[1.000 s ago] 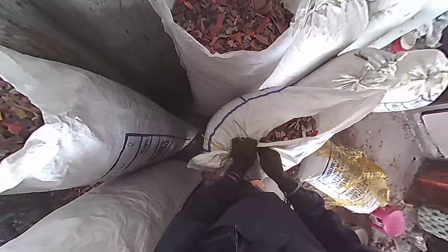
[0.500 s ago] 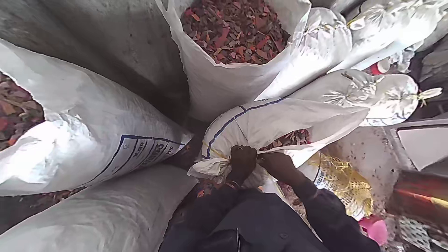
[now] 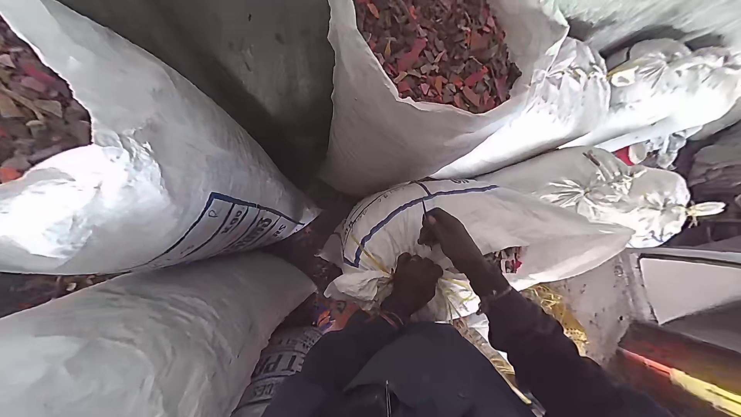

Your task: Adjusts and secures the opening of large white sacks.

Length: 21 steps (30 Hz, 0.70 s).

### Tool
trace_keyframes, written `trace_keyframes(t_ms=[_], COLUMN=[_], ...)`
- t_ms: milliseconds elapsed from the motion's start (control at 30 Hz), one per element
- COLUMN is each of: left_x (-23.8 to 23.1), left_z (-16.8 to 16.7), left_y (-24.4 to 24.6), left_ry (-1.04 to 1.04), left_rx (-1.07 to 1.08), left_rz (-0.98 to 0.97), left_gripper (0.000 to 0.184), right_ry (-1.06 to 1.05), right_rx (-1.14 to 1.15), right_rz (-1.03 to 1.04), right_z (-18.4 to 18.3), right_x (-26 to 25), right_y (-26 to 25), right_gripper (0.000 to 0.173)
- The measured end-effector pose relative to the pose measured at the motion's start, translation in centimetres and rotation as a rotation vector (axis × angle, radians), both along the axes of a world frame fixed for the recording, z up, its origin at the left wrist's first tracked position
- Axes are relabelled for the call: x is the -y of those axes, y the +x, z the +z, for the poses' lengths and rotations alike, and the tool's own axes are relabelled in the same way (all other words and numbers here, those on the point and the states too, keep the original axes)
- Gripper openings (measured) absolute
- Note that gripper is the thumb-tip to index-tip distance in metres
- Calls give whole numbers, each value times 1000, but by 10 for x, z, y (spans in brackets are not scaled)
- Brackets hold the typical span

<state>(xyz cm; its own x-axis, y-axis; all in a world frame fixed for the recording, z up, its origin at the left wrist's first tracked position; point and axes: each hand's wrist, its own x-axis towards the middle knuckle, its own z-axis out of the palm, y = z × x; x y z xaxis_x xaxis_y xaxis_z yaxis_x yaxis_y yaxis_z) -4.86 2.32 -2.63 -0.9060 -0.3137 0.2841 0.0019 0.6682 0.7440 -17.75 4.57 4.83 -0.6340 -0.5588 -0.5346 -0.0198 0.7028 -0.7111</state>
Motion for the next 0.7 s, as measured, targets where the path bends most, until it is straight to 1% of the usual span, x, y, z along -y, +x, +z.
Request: trace_keyframes(t_ms=[67,100,167,200,267,300,333,400,433,467,500,533,567,633,667,700], left_x=[-3,-2,-3,-2,5,4,8,14,8,1,-2,0,-1,-4,-3,-2], left_z=[0,-5,-13,-15,-18,-15,-13,-13,-16,-18,-19,-22,-22,-20,-19,-17], left_y=[1,1,-6,-7,-12,-11,-14,-21,-15,-4,3,-2,-4,-4,-3,-2], left_ry=[-20,-59,-107,-110,-130,-118,-108,-91,-90,-91,-94,-124,-141,-143,-133,-127], left_rx=[-9,-45,-101,-109,-115,-100,-84,-70,-70,-66,-66,-87,-90,-72,-71,-70], left_rz=[10,42,105,119,143,143,138,146,142,120,93,88,86,71,69,71], left_gripper=[6,7,12,13,14,14,13,10,10,10,11,13,13,9,8,6], right_ry=[-153,-223,-337,-384,-494,-546,-616,-771,-812,-817,-806,-764,-659,-487,-460,-439], right_rx=[54,70,69,108,164,164,135,-38,-106,-102,-73,-41,-14,27,35,23], right_rz=[-173,-292,-504,-594,-672,-681,-648,-536,-529,-561,-589,-556,-487,-307,-254,-192], right_z=[-15,-25,-40,-45,-51,-46,-34,7,26,34,27,13,-8,-43,-53,-55], right_x=[0,5,20,27,32,27,28,46,53,56,56,56,49,27,21,18], right_y=[4,1,-22,-30,-41,-37,-37,-53,-64,-74,-83,-92,-88,-59,-45,-34], right_gripper=[21,21,23,25,28,28,28,29,32,35,36,33,29,32,30,33])
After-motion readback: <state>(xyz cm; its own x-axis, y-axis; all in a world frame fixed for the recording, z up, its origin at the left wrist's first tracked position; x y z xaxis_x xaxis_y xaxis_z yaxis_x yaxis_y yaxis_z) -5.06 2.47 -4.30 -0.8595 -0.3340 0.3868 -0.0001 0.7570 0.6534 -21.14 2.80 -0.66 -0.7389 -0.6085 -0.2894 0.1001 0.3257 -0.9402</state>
